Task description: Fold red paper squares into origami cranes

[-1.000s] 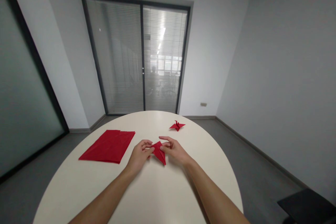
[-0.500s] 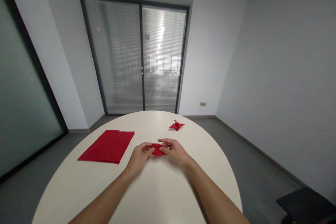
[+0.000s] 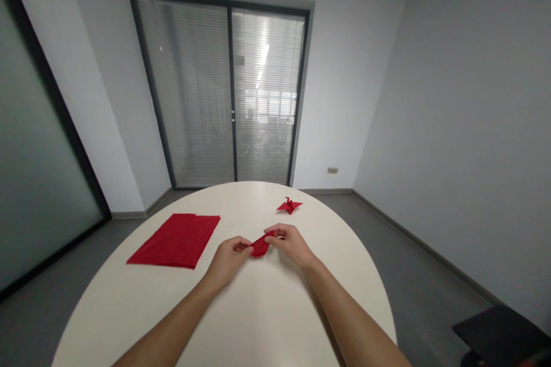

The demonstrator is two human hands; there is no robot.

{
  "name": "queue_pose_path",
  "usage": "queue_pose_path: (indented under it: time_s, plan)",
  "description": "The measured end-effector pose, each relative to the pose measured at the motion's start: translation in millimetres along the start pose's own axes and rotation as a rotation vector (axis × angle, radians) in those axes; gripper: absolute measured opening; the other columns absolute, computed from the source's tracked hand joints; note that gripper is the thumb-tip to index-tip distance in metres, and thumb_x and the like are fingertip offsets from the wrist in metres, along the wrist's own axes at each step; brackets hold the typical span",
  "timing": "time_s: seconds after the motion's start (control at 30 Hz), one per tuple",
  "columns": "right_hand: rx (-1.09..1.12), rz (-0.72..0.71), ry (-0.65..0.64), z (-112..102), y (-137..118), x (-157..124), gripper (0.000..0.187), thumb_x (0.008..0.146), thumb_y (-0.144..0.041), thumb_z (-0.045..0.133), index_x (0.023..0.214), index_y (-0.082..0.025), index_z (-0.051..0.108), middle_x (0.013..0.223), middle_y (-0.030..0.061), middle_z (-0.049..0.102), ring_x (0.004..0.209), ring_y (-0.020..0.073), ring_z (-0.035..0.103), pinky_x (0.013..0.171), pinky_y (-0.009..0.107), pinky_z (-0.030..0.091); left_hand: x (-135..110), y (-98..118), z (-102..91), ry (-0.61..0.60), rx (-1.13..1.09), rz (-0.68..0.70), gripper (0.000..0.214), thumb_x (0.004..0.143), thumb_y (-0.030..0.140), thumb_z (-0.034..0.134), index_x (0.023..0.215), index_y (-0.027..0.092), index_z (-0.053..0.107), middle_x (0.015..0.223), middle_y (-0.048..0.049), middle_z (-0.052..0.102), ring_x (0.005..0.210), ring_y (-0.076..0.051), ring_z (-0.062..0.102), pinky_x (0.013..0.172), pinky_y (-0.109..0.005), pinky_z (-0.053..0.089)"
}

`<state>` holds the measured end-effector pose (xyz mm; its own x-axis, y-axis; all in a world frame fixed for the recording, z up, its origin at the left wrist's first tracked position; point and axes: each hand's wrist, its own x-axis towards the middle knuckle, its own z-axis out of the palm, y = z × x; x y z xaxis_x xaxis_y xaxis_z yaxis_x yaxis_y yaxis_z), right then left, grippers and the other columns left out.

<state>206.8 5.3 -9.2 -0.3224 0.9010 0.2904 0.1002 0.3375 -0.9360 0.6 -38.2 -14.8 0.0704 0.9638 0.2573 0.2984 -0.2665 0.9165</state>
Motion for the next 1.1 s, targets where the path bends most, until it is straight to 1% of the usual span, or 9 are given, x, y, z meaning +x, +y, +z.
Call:
queue_pose_path:
  time_s: [0.13, 0.27, 0.33, 0.43, 0.5, 0.57, 0.7, 0.87, 1.1]
  plan:
    - [0.054, -0.011, 0.033, 2, -1, 1, 0.036, 0.072, -0.038, 0.079, 0.099, -0.017, 0.071, 0.082, 0.004, 0.071, 0.078, 0.0179, 0.065, 0.076, 0.033, 0.046, -3, -1, 5.1, -0.016, 0.02, 0.021, 0.019, 0.072, 0.026, 0.064, 0.087, 0.018, 0.073, 0.084, -0.0066, 0.076, 0.079, -0.022, 0.069, 0.078, -0.032, 0.049]
    - [0.111, -0.022, 0.008, 7, -1, 1, 0.036, 0.073, -0.037, 0.078, 0.101, -0.017, 0.07, 0.083, 0.0039, 0.071, 0.077, 0.0172, 0.065, 0.076, 0.032, 0.047, -4, 1, 9.2, -0.045, 0.001, 0.022, 0.021, 0.076, 0.03, 0.064, 0.089, 0.017, 0.073, 0.084, -0.0075, 0.076, 0.077, -0.022, 0.068, 0.075, -0.032, 0.049]
    - [0.144, -0.026, -0.008, 9, -1, 1, 0.041, 0.072, -0.036, 0.08, 0.107, -0.017, 0.068, 0.088, 0.0045, 0.071, 0.081, 0.0174, 0.065, 0.078, 0.032, 0.048, -4, 3, 9.2, -0.02, -0.023, 0.002, 0.022, 0.075, 0.033, 0.065, 0.087, 0.016, 0.072, 0.082, -0.0083, 0.076, 0.075, -0.022, 0.068, 0.075, -0.032, 0.048]
    - [0.189, 0.019, -0.093, 12, 3, 0, 0.051, 0.068, -0.035, 0.082, 0.114, -0.018, 0.065, 0.095, 0.006, 0.073, 0.08, 0.0175, 0.066, 0.077, 0.033, 0.049, -2, 5, 8.1, 0.029, -0.099, -0.054, 0.027, 0.072, 0.037, 0.066, 0.087, 0.015, 0.071, 0.081, -0.0086, 0.075, 0.073, -0.022, 0.067, 0.069, -0.031, 0.048]
    - [0.216, 0.06, -0.137, 14, 4, -1, 0.051, 0.069, -0.036, 0.082, 0.112, -0.017, 0.065, 0.093, 0.0067, 0.074, 0.076, 0.0173, 0.067, 0.075, 0.032, 0.05, -1, 4, 8.0, 0.032, -0.148, -0.105, 0.03, 0.071, 0.04, 0.068, 0.087, 0.015, 0.071, 0.078, -0.0076, 0.074, 0.069, -0.021, 0.066, 0.061, -0.028, 0.046]
    - [0.218, 0.078, -0.135, 14, 5, -1, 0.046, 0.07, -0.038, 0.081, 0.107, -0.016, 0.067, 0.089, 0.0064, 0.074, 0.073, 0.017, 0.067, 0.072, 0.031, 0.05, -1, 4, 9.1, 0.024, -0.181, -0.145, 0.034, 0.069, 0.043, 0.069, 0.088, 0.015, 0.07, 0.075, -0.0067, 0.074, 0.065, -0.019, 0.064, 0.057, -0.026, 0.043]
    - [0.179, 0.086, -0.129, 14, 1, -2, 0.042, 0.069, -0.041, 0.082, 0.099, -0.015, 0.069, 0.079, 0.0046, 0.073, 0.068, 0.0165, 0.066, 0.067, 0.03, 0.05, -1, 4, 11.6, 0.012, -0.222, -0.155, 0.036, 0.068, 0.043, 0.071, 0.089, 0.014, 0.069, 0.075, -0.0063, 0.074, 0.063, -0.017, 0.063, 0.054, -0.024, 0.041]
    - [0.232, 0.074, -0.092, 14, 2, -2, 0.051, 0.069, -0.04, 0.082, 0.111, -0.019, 0.061, 0.086, 0.0045, 0.074, 0.072, 0.0174, 0.068, 0.07, 0.031, 0.052, -3, 7, 10.2, 0.022, -0.21, -0.184, 0.037, 0.068, 0.045, 0.071, 0.087, 0.014, 0.07, 0.073, -0.0067, 0.074, 0.058, -0.016, 0.061, 0.052, -0.024, 0.039]
    - [0.215, 0.04, -0.115, 11, 1, -5, 0.049, 0.068, -0.038, 0.083, 0.107, -0.021, 0.058, 0.094, 0.0036, 0.071, 0.071, 0.0141, 0.065, 0.068, 0.028, 0.049, -2, 3, 9.7, 0.042, -0.25, -0.202, 0.046, 0.064, 0.05, 0.075, 0.092, 0.014, 0.07, 0.075, -0.0083, 0.075, 0.063, -0.019, 0.064, 0.052, -0.024, 0.043]
